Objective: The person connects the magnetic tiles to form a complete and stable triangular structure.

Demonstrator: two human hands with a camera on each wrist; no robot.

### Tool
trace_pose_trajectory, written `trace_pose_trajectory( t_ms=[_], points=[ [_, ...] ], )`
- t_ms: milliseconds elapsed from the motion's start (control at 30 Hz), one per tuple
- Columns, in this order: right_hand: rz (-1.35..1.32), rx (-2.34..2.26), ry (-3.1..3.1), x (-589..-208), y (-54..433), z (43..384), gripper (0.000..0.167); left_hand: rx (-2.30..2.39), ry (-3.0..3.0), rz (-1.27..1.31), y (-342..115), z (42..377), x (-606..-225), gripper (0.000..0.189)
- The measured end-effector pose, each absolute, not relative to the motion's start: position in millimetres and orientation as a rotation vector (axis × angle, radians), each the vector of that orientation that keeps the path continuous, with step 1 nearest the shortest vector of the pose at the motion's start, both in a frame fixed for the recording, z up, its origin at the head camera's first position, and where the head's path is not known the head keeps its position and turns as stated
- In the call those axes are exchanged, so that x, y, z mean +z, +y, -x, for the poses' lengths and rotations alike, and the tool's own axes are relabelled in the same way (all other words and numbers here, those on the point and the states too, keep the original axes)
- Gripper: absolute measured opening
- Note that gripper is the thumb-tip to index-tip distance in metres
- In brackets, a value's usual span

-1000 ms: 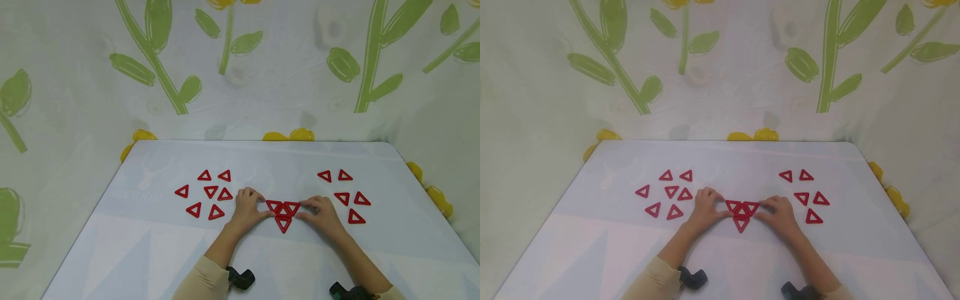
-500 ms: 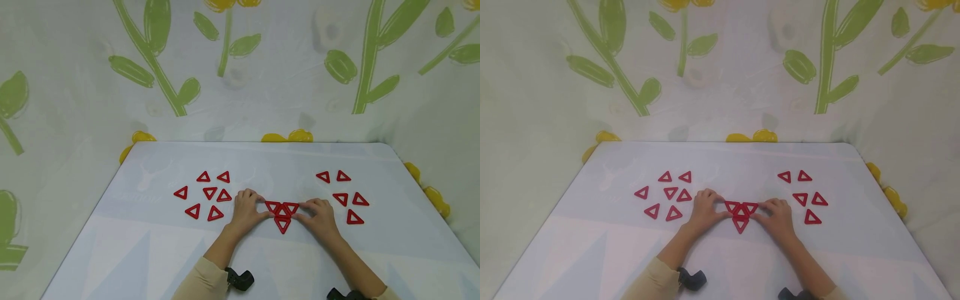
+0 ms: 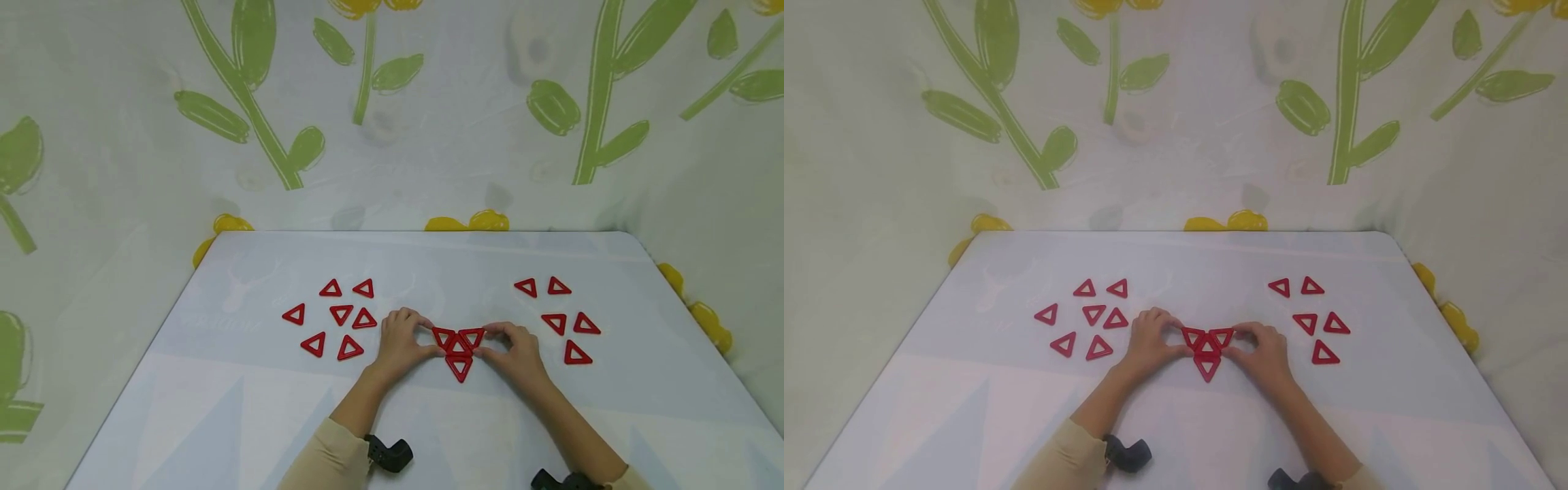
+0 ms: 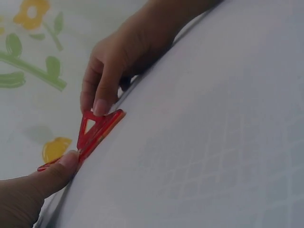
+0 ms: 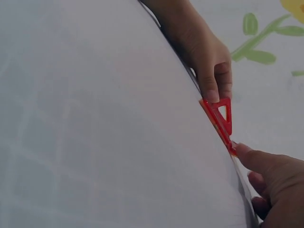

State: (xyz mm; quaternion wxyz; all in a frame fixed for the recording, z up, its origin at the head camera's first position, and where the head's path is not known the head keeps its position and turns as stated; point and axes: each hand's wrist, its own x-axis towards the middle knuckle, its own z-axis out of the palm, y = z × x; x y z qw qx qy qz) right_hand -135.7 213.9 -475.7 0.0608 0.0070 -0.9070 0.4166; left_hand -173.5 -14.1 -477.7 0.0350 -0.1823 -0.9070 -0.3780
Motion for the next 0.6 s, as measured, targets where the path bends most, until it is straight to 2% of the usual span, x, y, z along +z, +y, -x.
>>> trace_pose_trajectory(
  t_ms=[233,600],
  points=[
    [0.057,1.501,-2.664,-477.1,210.3,136.9,0.03,-1.199,-2.782,0.659,-15.3,173.6,-476.5,0.032],
    [-0.032,1.328,-2.697,-476.4,206.0,135.3,0.019,-1.115,-2.643,0.86,-17.1,175.3,-479.4,0.021]
  ],
)
